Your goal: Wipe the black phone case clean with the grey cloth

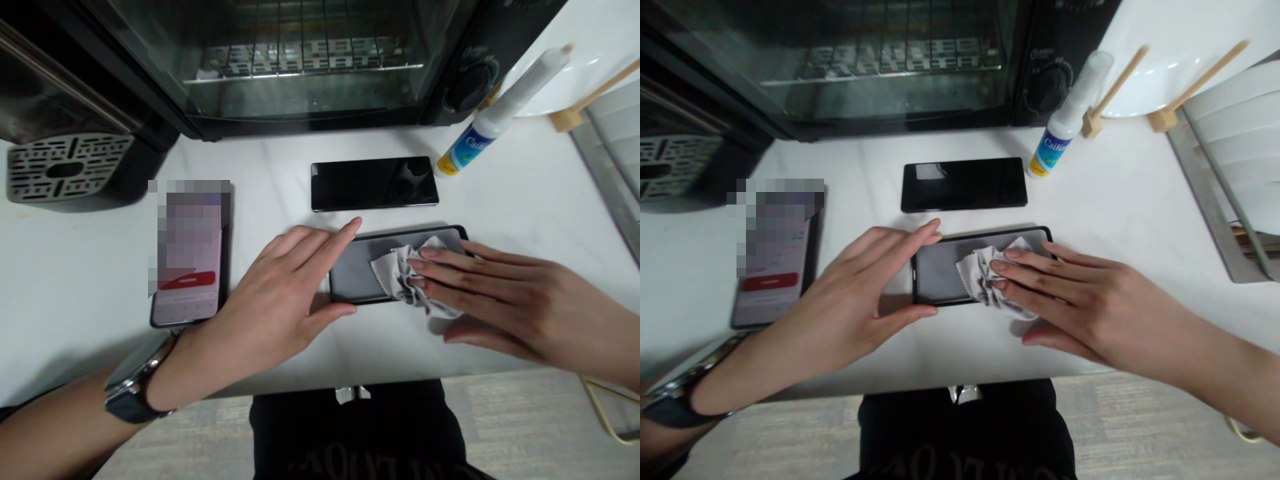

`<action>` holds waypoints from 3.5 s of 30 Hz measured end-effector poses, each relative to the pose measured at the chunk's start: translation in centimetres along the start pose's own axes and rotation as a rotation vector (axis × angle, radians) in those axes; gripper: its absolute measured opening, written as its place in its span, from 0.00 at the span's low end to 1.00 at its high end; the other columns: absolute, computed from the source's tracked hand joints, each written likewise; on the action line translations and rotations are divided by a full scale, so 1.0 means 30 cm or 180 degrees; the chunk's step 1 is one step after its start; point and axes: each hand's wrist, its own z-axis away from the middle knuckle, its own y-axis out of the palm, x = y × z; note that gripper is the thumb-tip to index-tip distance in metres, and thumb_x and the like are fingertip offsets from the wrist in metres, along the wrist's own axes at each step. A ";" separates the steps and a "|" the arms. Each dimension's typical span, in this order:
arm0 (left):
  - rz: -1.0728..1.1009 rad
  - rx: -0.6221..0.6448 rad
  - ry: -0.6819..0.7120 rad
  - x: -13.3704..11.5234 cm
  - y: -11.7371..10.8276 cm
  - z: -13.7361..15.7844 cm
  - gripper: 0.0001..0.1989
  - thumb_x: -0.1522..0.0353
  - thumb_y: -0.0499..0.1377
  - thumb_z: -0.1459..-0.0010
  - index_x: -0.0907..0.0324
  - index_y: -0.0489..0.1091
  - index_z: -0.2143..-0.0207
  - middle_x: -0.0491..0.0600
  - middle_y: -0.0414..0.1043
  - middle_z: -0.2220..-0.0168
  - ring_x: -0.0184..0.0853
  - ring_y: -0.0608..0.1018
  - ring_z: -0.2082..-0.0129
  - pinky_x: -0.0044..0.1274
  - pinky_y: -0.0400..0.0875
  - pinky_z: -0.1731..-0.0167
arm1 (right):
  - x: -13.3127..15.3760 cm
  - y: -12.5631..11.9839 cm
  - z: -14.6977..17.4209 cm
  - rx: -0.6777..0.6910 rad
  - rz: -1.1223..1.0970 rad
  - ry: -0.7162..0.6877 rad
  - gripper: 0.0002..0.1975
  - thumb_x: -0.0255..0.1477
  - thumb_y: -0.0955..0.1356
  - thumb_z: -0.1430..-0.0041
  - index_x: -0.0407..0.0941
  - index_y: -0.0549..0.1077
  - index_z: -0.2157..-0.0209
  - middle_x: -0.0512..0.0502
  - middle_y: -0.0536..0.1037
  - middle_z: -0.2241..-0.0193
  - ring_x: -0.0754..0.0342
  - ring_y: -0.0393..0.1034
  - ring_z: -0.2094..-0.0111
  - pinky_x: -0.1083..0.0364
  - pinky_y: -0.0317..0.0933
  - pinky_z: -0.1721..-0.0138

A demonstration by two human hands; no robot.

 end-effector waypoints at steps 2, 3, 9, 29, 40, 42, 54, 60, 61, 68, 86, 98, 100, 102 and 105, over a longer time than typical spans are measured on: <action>0.0047 0.0012 -0.0006 0.001 0.000 -0.001 0.45 0.61 0.67 0.34 0.59 0.47 0.24 0.56 0.68 0.34 0.46 0.69 0.38 0.37 0.65 0.35 | -0.015 -0.010 0.032 0.0060 0.0091 0.0109 0.30 0.37 0.67 0.27 0.43 0.63 0.29 0.45 0.66 0.29 0.46 0.63 0.30 0.43 0.52 0.25; 0.0072 0.0020 -0.0013 0.001 0.000 -0.002 0.45 0.61 0.67 0.34 0.59 0.48 0.24 0.56 0.68 0.34 0.46 0.69 0.38 0.36 0.65 0.34 | -0.019 -0.012 0.041 0.0076 0.0113 0.0151 0.31 0.37 0.67 0.27 0.42 0.62 0.28 0.44 0.66 0.29 0.44 0.63 0.30 0.42 0.53 0.25; 0.0207 -0.0021 -0.0026 0.001 0.000 -0.008 0.42 0.62 0.68 0.35 0.59 0.52 0.26 0.55 0.70 0.36 0.44 0.70 0.38 0.35 0.66 0.35 | 0.027 0.028 -0.052 -0.0138 0.0257 0.0075 0.35 0.43 0.68 0.29 0.37 0.63 0.30 0.39 0.66 0.30 0.39 0.65 0.31 0.39 0.64 0.31; 0.0093 0.0051 -0.0035 0.005 -0.002 -0.010 0.43 0.61 0.67 0.33 0.58 0.48 0.24 0.57 0.68 0.35 0.46 0.70 0.39 0.39 0.65 0.35 | -0.037 -0.031 0.070 0.0005 0.0296 0.0116 0.34 0.35 0.70 0.29 0.45 0.60 0.27 0.44 0.71 0.33 0.43 0.71 0.35 0.40 0.60 0.28; 0.0302 0.0014 -0.0017 0.004 0.003 -0.010 0.45 0.66 0.67 0.34 0.54 0.45 0.23 0.55 0.68 0.34 0.45 0.69 0.38 0.37 0.67 0.36 | 0.049 0.061 -0.181 -0.0099 0.0025 -0.0176 0.40 0.49 0.69 0.31 0.36 0.64 0.30 0.33 0.64 0.30 0.37 0.63 0.30 0.39 0.62 0.31; 0.0305 0.0012 -0.0006 0.007 0.005 -0.009 0.47 0.71 0.66 0.36 0.54 0.45 0.23 0.54 0.68 0.35 0.45 0.69 0.38 0.37 0.66 0.36 | 0.075 0.073 -0.245 -0.0069 -0.0221 -0.0366 0.42 0.52 0.69 0.33 0.33 0.65 0.32 0.30 0.65 0.31 0.37 0.62 0.30 0.39 0.60 0.30; 0.0093 0.0060 -0.0043 0.012 0.005 -0.010 0.46 0.61 0.67 0.34 0.54 0.45 0.23 0.56 0.66 0.33 0.47 0.69 0.40 0.41 0.66 0.36 | -0.015 -0.003 0.014 0.0038 -0.0113 -0.0044 0.33 0.36 0.69 0.28 0.48 0.59 0.27 0.44 0.67 0.30 0.44 0.66 0.32 0.39 0.62 0.30; 0.0204 0.0015 -0.0024 0.013 0.006 -0.015 0.46 0.60 0.68 0.35 0.52 0.47 0.24 0.56 0.67 0.34 0.48 0.70 0.39 0.42 0.66 0.36 | -0.034 -0.012 0.076 0.0102 0.0266 0.0073 0.35 0.39 0.67 0.27 0.48 0.54 0.25 0.44 0.66 0.30 0.44 0.69 0.34 0.41 0.59 0.28; 0.0226 -0.0002 -0.0014 0.013 0.006 -0.016 0.46 0.59 0.69 0.36 0.52 0.47 0.24 0.56 0.67 0.33 0.48 0.70 0.40 0.42 0.66 0.36 | -0.032 -0.009 0.065 0.0117 0.0342 0.0036 0.36 0.40 0.67 0.27 0.46 0.53 0.25 0.43 0.64 0.29 0.44 0.66 0.32 0.41 0.58 0.28; 0.0333 -0.0045 0.0039 0.010 0.007 -0.016 0.44 0.67 0.68 0.36 0.59 0.49 0.25 0.54 0.70 0.37 0.43 0.70 0.41 0.35 0.66 0.36 | 0.019 0.051 -0.163 0.0064 -0.0017 -0.0344 0.43 0.48 0.71 0.33 0.37 0.59 0.28 0.33 0.61 0.28 0.37 0.58 0.28 0.39 0.59 0.30; 0.0080 -0.0015 0.0016 0.017 0.003 -0.017 0.45 0.62 0.68 0.35 0.61 0.49 0.25 0.58 0.67 0.33 0.46 0.68 0.39 0.37 0.64 0.35 | -0.065 -0.039 0.094 0.0155 0.0364 -0.0049 0.38 0.33 0.70 0.30 0.47 0.53 0.25 0.44 0.67 0.31 0.44 0.71 0.36 0.46 0.47 0.24; 0.0225 -0.0148 0.0151 0.027 0.015 -0.023 0.44 0.73 0.68 0.39 0.62 0.51 0.26 0.55 0.71 0.38 0.42 0.70 0.41 0.33 0.64 0.36 | 0.063 0.088 -0.265 0.0102 -0.0277 -0.0524 0.42 0.51 0.70 0.33 0.37 0.64 0.30 0.33 0.66 0.31 0.37 0.56 0.27 0.37 0.54 0.28; 0.0116 -0.0138 0.0105 0.031 0.015 -0.023 0.44 0.72 0.68 0.39 0.62 0.51 0.26 0.55 0.71 0.39 0.43 0.70 0.42 0.34 0.64 0.36 | 0.064 0.088 -0.281 0.0107 -0.0288 -0.0509 0.40 0.50 0.69 0.32 0.37 0.65 0.31 0.33 0.68 0.32 0.38 0.57 0.27 0.37 0.53 0.27; 0.0016 -0.0115 0.0087 0.034 0.016 -0.022 0.45 0.66 0.69 0.38 0.62 0.51 0.26 0.56 0.70 0.38 0.45 0.70 0.42 0.35 0.65 0.37 | 0.041 0.070 -0.240 0.0158 -0.0215 -0.0409 0.36 0.46 0.68 0.29 0.40 0.64 0.30 0.36 0.67 0.30 0.40 0.58 0.28 0.37 0.54 0.27; -0.0075 -0.0090 0.0093 0.036 0.019 -0.022 0.46 0.59 0.69 0.37 0.62 0.51 0.25 0.57 0.69 0.38 0.47 0.69 0.42 0.37 0.65 0.37 | -0.020 0.025 -0.106 0.0201 -0.0014 -0.0109 0.35 0.43 0.67 0.28 0.47 0.59 0.27 0.41 0.64 0.28 0.43 0.61 0.29 0.38 0.54 0.27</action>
